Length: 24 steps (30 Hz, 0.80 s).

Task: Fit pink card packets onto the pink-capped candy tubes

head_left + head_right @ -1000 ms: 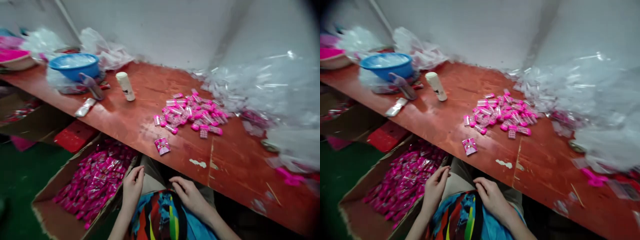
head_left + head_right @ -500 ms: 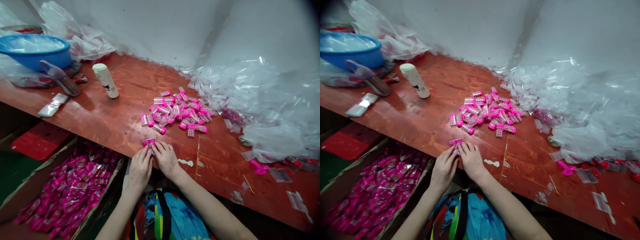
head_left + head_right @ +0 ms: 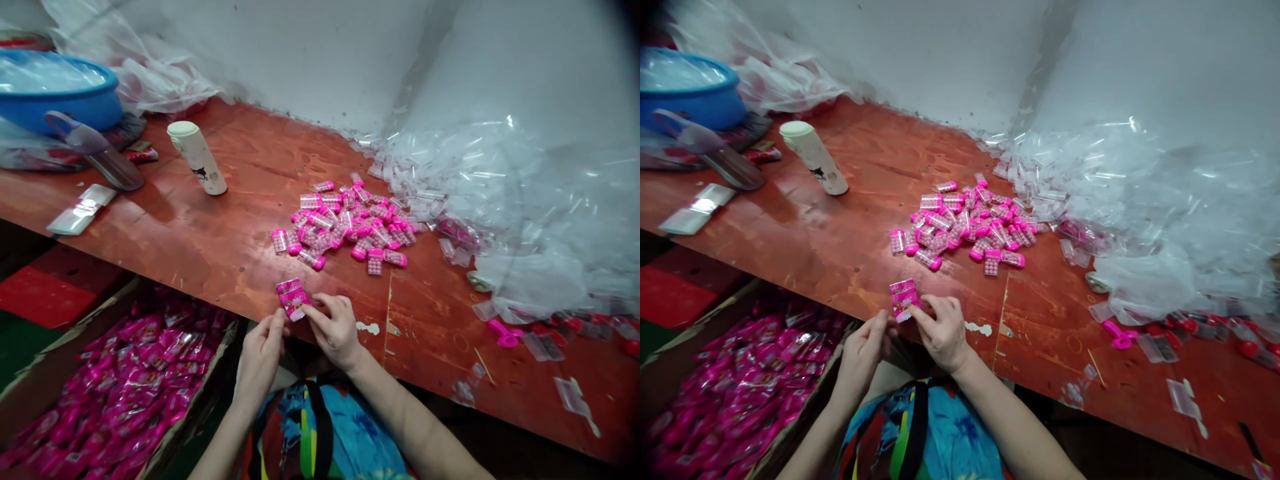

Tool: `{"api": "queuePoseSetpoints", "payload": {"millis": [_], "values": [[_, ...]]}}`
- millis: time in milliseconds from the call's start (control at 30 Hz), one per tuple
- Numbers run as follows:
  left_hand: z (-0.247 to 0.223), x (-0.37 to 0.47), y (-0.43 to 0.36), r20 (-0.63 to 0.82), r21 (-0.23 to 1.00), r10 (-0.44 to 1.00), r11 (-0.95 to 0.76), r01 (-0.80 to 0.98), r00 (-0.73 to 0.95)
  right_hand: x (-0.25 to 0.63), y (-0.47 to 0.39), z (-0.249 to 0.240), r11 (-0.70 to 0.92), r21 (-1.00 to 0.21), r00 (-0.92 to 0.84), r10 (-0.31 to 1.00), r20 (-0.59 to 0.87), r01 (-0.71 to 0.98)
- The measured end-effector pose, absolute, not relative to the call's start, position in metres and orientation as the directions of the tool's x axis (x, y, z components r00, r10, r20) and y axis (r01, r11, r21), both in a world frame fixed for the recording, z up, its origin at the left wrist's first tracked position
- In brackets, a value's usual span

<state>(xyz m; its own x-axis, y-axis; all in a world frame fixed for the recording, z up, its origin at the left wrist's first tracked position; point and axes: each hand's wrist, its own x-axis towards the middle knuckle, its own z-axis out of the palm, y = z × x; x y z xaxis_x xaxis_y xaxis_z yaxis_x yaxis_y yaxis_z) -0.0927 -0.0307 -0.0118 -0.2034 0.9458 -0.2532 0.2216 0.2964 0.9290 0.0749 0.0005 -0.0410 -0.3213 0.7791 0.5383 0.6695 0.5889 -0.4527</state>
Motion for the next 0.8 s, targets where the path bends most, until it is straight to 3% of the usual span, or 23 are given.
{"api": "queuePoseSetpoints", "payload": {"millis": [67, 133, 233, 333, 433, 567, 700, 800], "values": [[-0.008, -0.090, -0.027, -0.438, 0.899, 0.894, 0.436, -0.046, -0.097, 0.077, -0.003, -0.039, 0.632, -0.430, -0.358, 0.747, 0.560, 0.645], [-0.005, -0.086, -0.022, -0.505, 0.846, 0.861, 0.481, -0.230, -0.056, 0.078, -0.005, -0.036, 0.641, -0.466, -0.375, 0.752, 0.543, 0.610], [-0.005, -0.081, -0.016, -0.522, 0.833, 0.843, 0.472, -0.290, -0.129, 0.074, -0.005, -0.032, 0.491, -0.721, -0.239, 0.871, 0.430, 0.490], [-0.008, -0.080, -0.011, -0.482, 0.869, 0.851, 0.434, -0.238, -0.209, 0.065, 0.000, -0.028, 0.196, -0.948, -0.110, 0.979, 0.173, 0.251], [-0.013, -0.080, -0.004, -0.386, 0.922, 0.886, 0.361, -0.139, -0.259, 0.057, 0.010, -0.026, 0.037, -0.978, -0.094, 0.995, 0.018, 0.203], [-0.019, -0.082, 0.008, -0.230, 0.951, 0.930, 0.277, 0.138, -0.286, 0.062, 0.021, -0.030, 0.080, -0.953, -0.048, 0.996, 0.069, 0.293], [-0.025, -0.081, 0.015, -0.049, 0.875, 0.954, 0.184, 0.448, -0.297, 0.077, 0.023, -0.035, 0.110, -0.886, -0.045, 0.994, 0.100, 0.451], [-0.025, -0.078, 0.016, -0.113, 0.931, 0.949, 0.204, 0.302, -0.293, 0.078, 0.024, -0.032, 0.102, -0.837, -0.095, 0.994, 0.060, 0.538]]}}
